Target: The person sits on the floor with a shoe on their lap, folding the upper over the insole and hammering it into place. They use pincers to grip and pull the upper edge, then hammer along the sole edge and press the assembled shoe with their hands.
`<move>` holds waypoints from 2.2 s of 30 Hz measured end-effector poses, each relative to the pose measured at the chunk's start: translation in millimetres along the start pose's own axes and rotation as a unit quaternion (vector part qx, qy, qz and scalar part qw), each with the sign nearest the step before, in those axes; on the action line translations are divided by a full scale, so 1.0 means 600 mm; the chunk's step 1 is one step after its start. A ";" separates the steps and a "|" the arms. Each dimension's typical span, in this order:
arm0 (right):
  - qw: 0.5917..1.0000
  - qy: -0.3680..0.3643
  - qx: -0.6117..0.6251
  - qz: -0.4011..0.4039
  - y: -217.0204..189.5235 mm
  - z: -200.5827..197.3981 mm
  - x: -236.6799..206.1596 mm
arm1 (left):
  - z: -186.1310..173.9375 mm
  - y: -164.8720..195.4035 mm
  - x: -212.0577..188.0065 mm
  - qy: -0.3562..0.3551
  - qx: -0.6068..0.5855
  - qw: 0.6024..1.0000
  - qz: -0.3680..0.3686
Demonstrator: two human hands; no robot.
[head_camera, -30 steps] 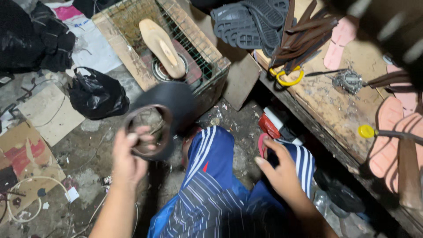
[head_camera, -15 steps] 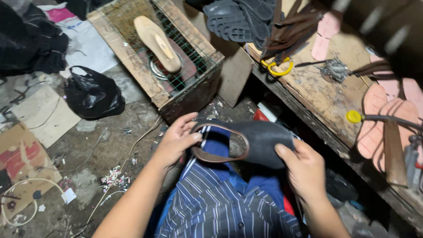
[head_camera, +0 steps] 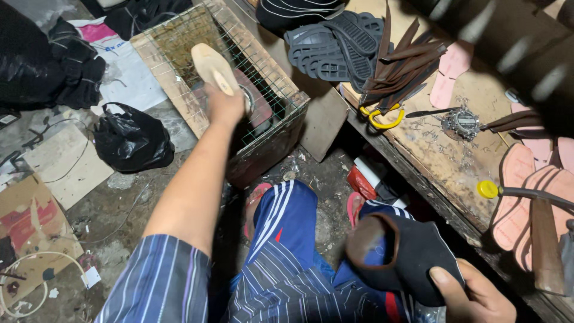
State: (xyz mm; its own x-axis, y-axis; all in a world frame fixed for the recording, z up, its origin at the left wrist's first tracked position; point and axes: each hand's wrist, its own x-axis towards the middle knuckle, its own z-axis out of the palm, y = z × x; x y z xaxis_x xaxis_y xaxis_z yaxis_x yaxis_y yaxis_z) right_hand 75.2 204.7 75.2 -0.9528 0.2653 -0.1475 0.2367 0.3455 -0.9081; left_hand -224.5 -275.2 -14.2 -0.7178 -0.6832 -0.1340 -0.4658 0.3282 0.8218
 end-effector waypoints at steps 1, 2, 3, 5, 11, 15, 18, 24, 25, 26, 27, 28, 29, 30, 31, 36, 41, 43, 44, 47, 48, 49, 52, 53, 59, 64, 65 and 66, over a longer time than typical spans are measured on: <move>1.000 -0.003 0.007 0.005 0.002 -0.001 0.001 | 0.003 0.000 0.004 0.022 -0.020 1.000 0.005; 1.000 -0.007 0.015 0.009 0.004 -0.003 0.002 | 0.005 -0.007 0.005 0.021 -0.123 0.991 0.045; 0.999 0.000 0.032 0.018 0.008 -0.006 0.004 | 0.006 -0.016 0.004 0.020 -0.224 0.971 0.084; 0.997 0.012 0.066 0.038 0.018 -0.014 0.005 | -0.007 -0.040 -0.002 0.017 -0.372 0.919 0.128; 0.987 0.090 0.115 0.067 0.028 -0.111 0.005 | -0.102 -0.073 -0.099 -0.134 -0.545 0.826 0.041; 0.973 0.135 0.165 -0.086 0.016 -0.127 -0.017 | -0.122 -0.095 -0.199 -0.300 -0.492 0.817 0.015; 0.914 0.132 0.358 -0.136 -0.011 -0.107 -0.038 | -0.100 -0.115 -0.266 -0.422 -0.426 0.800 -0.029; 0.932 0.108 0.303 -0.169 -0.088 -0.084 -0.053 | -0.057 -0.098 -0.338 -0.648 -0.179 0.738 0.056; 0.937 0.093 0.289 -0.175 -0.096 -0.078 -0.054 | -0.056 -0.089 -0.346 -0.674 -0.124 0.724 0.080; 0.940 0.088 0.285 -0.163 -0.104 -0.072 -0.058 | -0.056 -0.081 -0.354 -0.683 -0.103 0.717 0.095; 0.944 0.084 0.281 -0.151 -0.110 -0.065 -0.061 | -0.059 -0.073 -0.361 -0.691 -0.081 0.711 0.108; 0.946 0.090 0.287 -0.123 -0.114 -0.055 -0.066 | -0.064 -0.065 -0.367 -0.698 -0.059 0.703 0.122; 0.944 0.080 0.299 -0.112 -0.118 -0.047 -0.066 | -0.072 -0.057 -0.369 -0.657 -0.013 0.716 0.234; 0.943 0.071 0.310 -0.102 -0.122 -0.038 -0.066 | -0.083 -0.051 -0.371 -0.607 0.034 0.716 0.342; 0.938 0.047 0.326 -0.109 -0.123 -0.026 -0.062 | -0.090 -0.044 -0.375 -0.548 0.080 0.704 0.444; 0.908 -0.069 0.393 -0.127 -0.144 -0.011 -0.063 | -0.102 -0.019 -0.435 -0.483 -0.209 0.831 0.182; 0.906 -0.060 0.407 -0.105 -0.129 0.005 -0.055 | -0.146 -0.003 -0.455 -0.581 -0.344 0.737 0.022; 0.903 -0.060 0.419 -0.077 -0.103 0.019 -0.041 | -0.164 -0.001 -0.454 -0.637 -0.319 0.701 0.031; 0.899 -0.065 0.428 -0.059 -0.088 0.026 -0.034 | -0.168 -0.002 -0.459 -0.626 -0.324 0.709 0.005; 0.900 -0.070 0.429 -0.024 -0.038 0.044 -0.010 | -0.170 -0.007 -0.467 -0.579 -0.333 0.744 -0.030; 0.895 -0.070 0.440 0.001 -0.022 0.047 -0.004 | -0.168 -0.009 -0.466 -0.552 -0.332 0.764 -0.014; 0.890 -0.070 0.449 0.027 -0.008 0.048 0.000 | -0.165 -0.011 -0.464 -0.525 -0.331 0.784 -0.001; 0.889 -0.070 0.447 0.073 0.031 0.052 0.006 | -0.161 -0.021 -0.456 -0.479 -0.333 0.811 -0.034; 0.891 -0.070 0.440 0.083 0.042 0.053 0.008 | -0.160 -0.025 -0.453 -0.458 -0.319 0.829 -0.025; 0.902 -0.071 0.409 0.119 0.095 0.064 0.019 | -0.152 -0.053 -0.420 -0.400 -0.256 0.879 -0.039; 0.928 -0.033 0.336 0.154 0.149 0.077 0.022 | -0.130 -0.090 -0.415 -0.402 -0.214 0.889 -0.054; 0.934 -0.026 0.319 0.160 0.164 0.078 0.023 | -0.126 -0.098 -0.415 -0.400 -0.202 0.891 -0.068; 0.939 -0.016 0.300 0.169 0.182 0.080 0.023 | -0.119 -0.104 -0.416 -0.398 -0.191 0.894 -0.081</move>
State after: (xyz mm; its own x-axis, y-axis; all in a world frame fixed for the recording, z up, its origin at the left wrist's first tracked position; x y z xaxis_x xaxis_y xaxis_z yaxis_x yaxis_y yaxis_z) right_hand 78.5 202.9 -44.6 -0.8501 0.2382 -0.4697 0.3859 -0.3251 -0.8634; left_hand 20.5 -171.9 7.5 -0.8682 0.0293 -0.4953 -0.4959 -0.0831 0.8644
